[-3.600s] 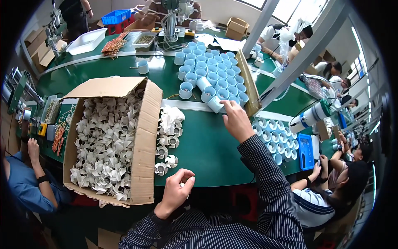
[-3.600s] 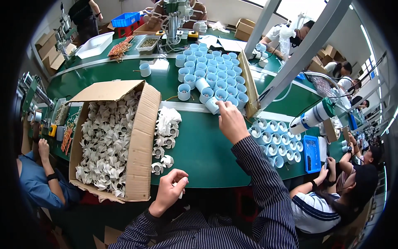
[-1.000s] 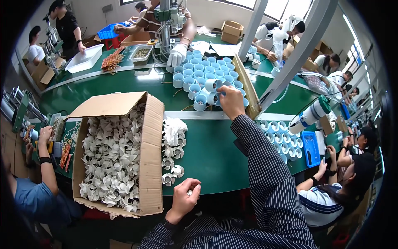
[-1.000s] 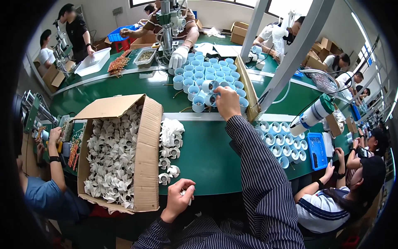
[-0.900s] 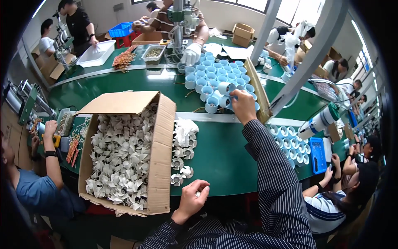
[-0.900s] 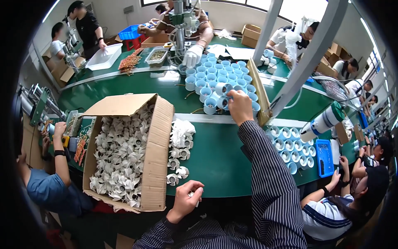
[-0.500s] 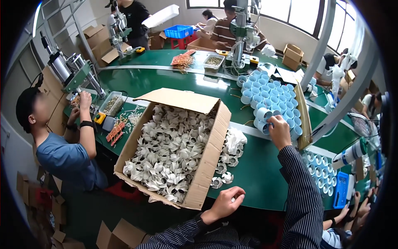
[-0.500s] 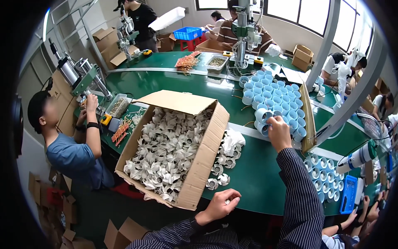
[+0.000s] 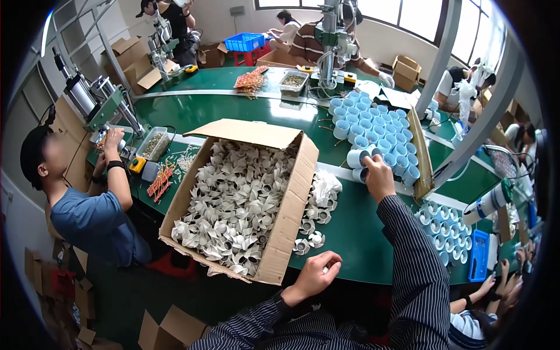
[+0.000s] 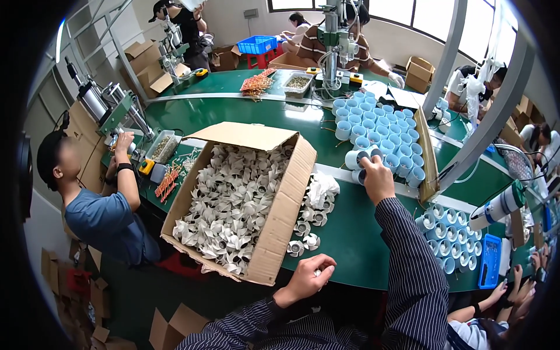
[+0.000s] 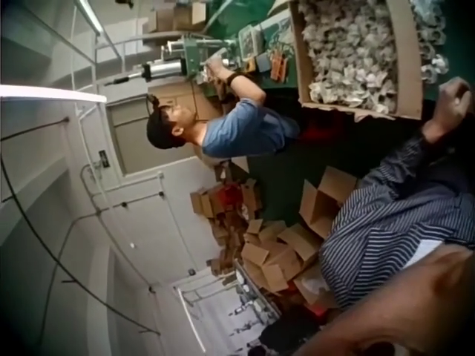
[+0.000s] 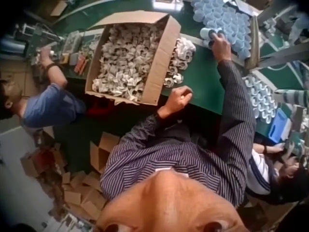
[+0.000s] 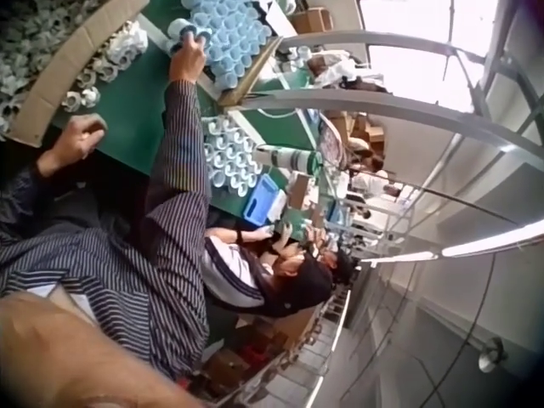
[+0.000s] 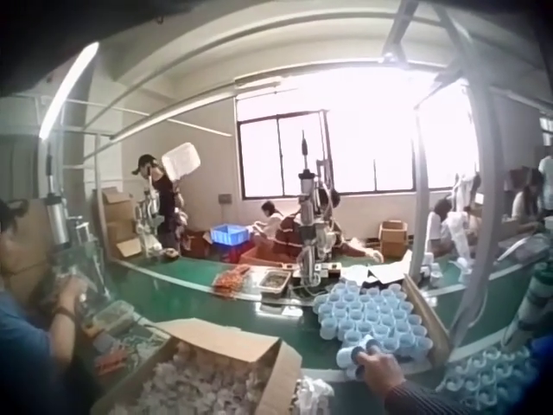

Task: The person picks up fan blades from a box and presses them into motor housings by hand. They repeat this process for several units, occasionally moving the housings into a group on the table.

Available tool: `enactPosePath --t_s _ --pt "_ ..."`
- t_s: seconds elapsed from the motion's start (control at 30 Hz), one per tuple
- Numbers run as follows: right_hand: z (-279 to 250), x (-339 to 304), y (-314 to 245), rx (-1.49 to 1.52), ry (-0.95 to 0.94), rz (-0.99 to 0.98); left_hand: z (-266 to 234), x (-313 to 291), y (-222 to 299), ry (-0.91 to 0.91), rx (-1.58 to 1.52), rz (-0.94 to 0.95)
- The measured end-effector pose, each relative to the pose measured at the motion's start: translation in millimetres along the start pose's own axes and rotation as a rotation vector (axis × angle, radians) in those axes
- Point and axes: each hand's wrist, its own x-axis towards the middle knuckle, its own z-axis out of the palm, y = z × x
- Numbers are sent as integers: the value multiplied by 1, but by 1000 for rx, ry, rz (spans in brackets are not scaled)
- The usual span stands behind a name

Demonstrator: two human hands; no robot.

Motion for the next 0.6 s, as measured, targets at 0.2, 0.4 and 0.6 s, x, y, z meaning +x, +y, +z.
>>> enactPosePath --t_s 0.2,0.4,0.6 --pt "9 3 0 11 4 9 -3 -6 5 -31 9 -116" --pt "-20 2 28 76 37 15 2 -2 -1 0 5 35" --pt "-9 22 39 171 142 264 -4 -1 0 13 16 -27"
